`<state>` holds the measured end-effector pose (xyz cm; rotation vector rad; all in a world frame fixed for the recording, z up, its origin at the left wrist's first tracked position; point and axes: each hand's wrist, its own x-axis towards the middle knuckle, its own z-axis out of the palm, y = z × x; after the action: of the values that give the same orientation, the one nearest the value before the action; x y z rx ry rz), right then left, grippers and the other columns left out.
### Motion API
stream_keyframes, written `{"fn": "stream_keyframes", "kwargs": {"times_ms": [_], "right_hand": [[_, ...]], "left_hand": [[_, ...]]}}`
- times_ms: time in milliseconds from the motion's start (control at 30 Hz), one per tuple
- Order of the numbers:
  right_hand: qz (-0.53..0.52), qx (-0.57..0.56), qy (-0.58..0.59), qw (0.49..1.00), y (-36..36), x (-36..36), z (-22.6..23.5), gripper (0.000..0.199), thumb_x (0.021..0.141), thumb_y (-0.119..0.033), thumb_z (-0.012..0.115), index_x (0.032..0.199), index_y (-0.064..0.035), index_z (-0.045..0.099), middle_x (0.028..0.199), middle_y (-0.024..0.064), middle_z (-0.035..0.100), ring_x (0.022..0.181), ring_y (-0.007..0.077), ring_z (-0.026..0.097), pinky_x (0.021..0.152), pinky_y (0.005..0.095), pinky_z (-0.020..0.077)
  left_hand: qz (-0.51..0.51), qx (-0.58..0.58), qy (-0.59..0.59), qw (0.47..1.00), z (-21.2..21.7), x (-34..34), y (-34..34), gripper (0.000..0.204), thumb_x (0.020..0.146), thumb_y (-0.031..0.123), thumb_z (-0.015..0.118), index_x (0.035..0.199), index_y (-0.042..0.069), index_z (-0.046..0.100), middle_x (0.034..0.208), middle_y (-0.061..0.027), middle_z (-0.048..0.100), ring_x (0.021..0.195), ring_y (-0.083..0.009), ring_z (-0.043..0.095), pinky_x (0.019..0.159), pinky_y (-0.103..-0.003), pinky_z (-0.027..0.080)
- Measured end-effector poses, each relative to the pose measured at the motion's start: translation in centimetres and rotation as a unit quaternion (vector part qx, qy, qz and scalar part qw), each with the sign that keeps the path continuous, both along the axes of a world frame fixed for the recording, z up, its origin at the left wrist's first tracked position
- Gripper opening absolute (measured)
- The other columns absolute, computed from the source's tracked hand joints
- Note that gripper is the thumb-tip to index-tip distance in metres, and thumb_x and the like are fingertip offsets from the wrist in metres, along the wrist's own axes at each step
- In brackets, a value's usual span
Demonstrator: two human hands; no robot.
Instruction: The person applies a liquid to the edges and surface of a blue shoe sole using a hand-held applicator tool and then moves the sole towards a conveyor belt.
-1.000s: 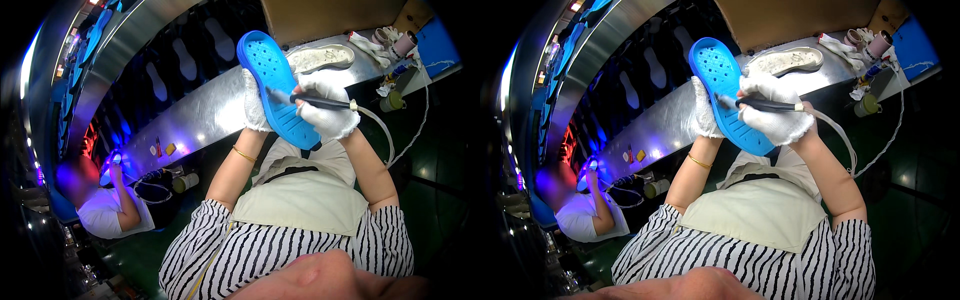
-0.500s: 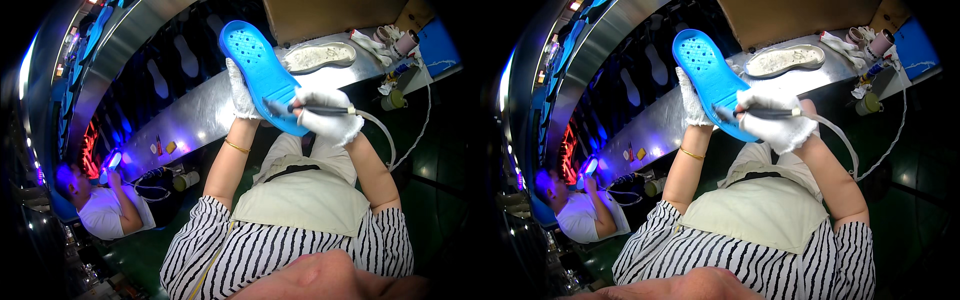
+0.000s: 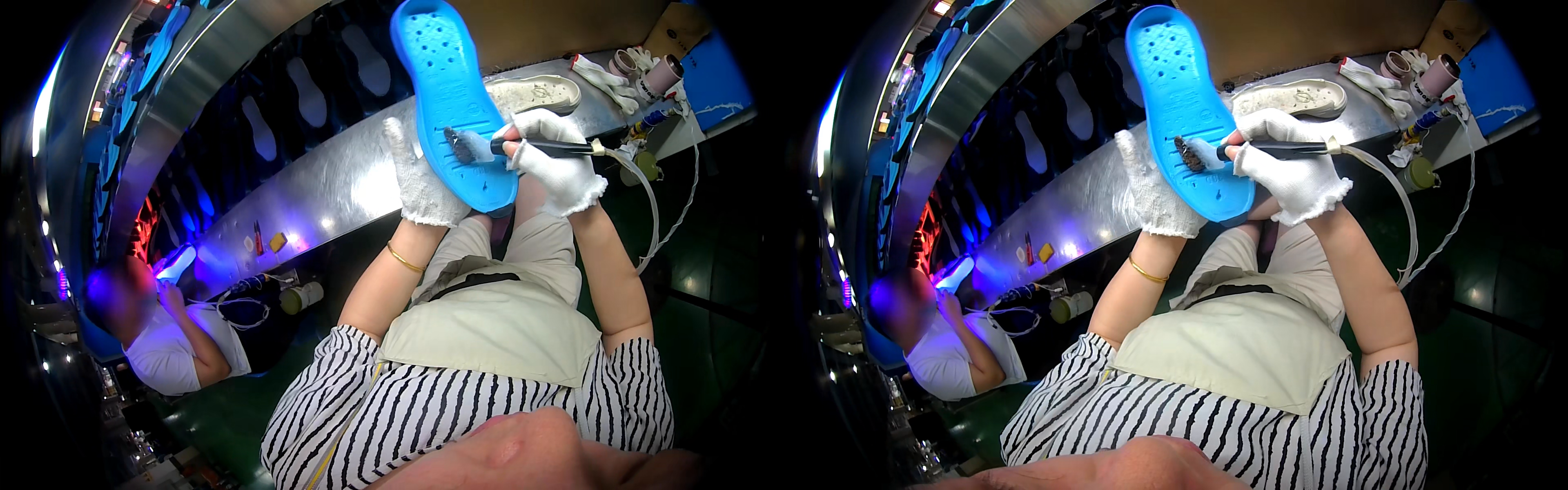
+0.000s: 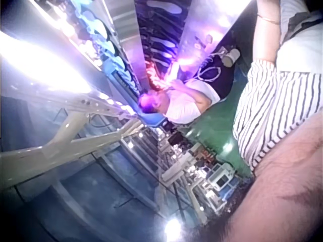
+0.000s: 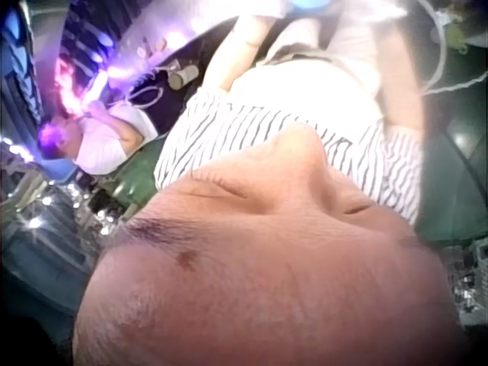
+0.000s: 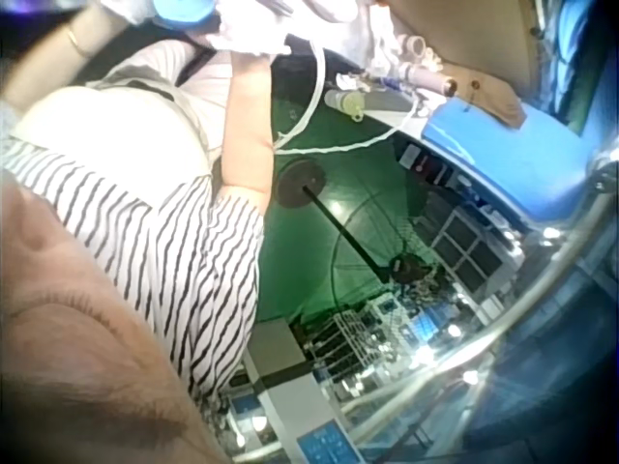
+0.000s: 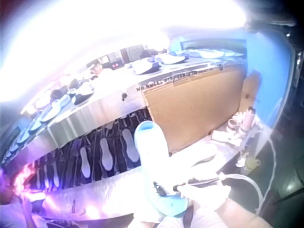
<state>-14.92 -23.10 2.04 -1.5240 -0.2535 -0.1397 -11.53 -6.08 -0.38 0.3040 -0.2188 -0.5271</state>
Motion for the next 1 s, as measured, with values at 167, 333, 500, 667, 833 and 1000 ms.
{"fn": "stream_keyframes", "kwargs": {"times_ms": [167, 333, 500, 667, 833, 1000], "right_hand": [[0.037, -0.016, -0.076, 0.996, 2.4, -2.0, 0.9, 0.01, 0.077, -0.002, 0.061, 0.087, -0.0006, 0.058, 0.084, 0.0053, 0.061, 0.077, 0.0113, 0.058, 0.074, 0.0264, 0.0471], [-0.002, 0.083, 0.013, 0.996, 1.9, -2.0, 0.6, 0.013, 0.075, 0.002, 0.062, 0.086, -0.0016, 0.058, 0.083, 0.0067, 0.06, 0.074, 0.0128, 0.059, 0.068, 0.0279, 0.0497], [0.054, 0.013, -0.026, 0.998, 3.1, -3.1, 0.6, 0.007, 0.081, -0.001, 0.061, 0.087, 0.0, 0.057, 0.087, 0.0076, 0.06, 0.075, 0.0122, 0.059, 0.069, 0.0267, 0.0524], [0.029, 0.101, 0.003, 0.994, 2.5, -2.4, -0.3, 0.01, 0.079, 0.002, 0.061, 0.087, -0.0006, 0.056, 0.087, 0.0065, 0.059, 0.077, 0.011, 0.058, 0.069, 0.0256, 0.0499], [0.093, 0.12, 0.125, 0.98, 2.6, -2.4, 0.0, 0.012, 0.077, 0.004, 0.057, 0.088, -0.0017, 0.057, 0.087, 0.0063, 0.06, 0.079, 0.0117, 0.059, 0.072, 0.0256, 0.0488], [0.05, 0.021, -0.067, 0.996, 1.7, -1.1, -0.2, 0.012, 0.072, 0.003, 0.058, 0.083, -0.0007, 0.056, 0.088, 0.0081, 0.057, 0.076, 0.0124, 0.056, 0.07, 0.0256, 0.0468]], "left_hand": [[0.036, 0.1, -0.093, 0.99, -1.9, 2.0, 0.2, 0.064, 0.091, 0.052, 0.038, 0.136, 0.006, 0.032, 0.132, -0.0138, 0.044, 0.116, -0.0271, 0.048, 0.098, -0.04, 0.042], [0.041, 0.068, -0.045, 0.996, 1.2, 1.8, 0.0, 0.093, 0.075, 0.075, 0.042, 0.137, 0.007, 0.032, 0.132, -0.0182, 0.043, 0.116, -0.0318, 0.049, 0.095, -0.046, 0.045], [0.057, 0.067, -0.09, 0.992, 1.5, 3.0, 0.5, 0.091, 0.077, 0.074, 0.041, 0.139, 0.008, 0.03, 0.135, -0.0186, 0.04, 0.118, -0.0317, 0.047, 0.096, -0.047, 0.043], [0.065, 0.05, -0.091, 0.992, 2.4, 3.1, 0.8, 0.09, 0.076, 0.073, 0.042, 0.14, 0.01, 0.029, 0.138, -0.0192, 0.037, 0.121, -0.0319, 0.044, 0.1, -0.05, 0.039], [0.042, 0.063, -0.115, 0.99, 1.8, 3.9, 1.7, 0.089, 0.077, 0.073, 0.041, 0.14, 0.011, 0.029, 0.138, -0.0192, 0.037, 0.121, -0.0323, 0.045, 0.101, -0.049, 0.038], [-0.056, -0.024, -0.113, 0.992, 2.4, 4.4, 2.0, 0.087, 0.079, 0.071, 0.039, 0.14, 0.011, 0.029, 0.138, -0.0205, 0.036, 0.122, -0.0364, 0.043, 0.102, -0.049, 0.036]]}}
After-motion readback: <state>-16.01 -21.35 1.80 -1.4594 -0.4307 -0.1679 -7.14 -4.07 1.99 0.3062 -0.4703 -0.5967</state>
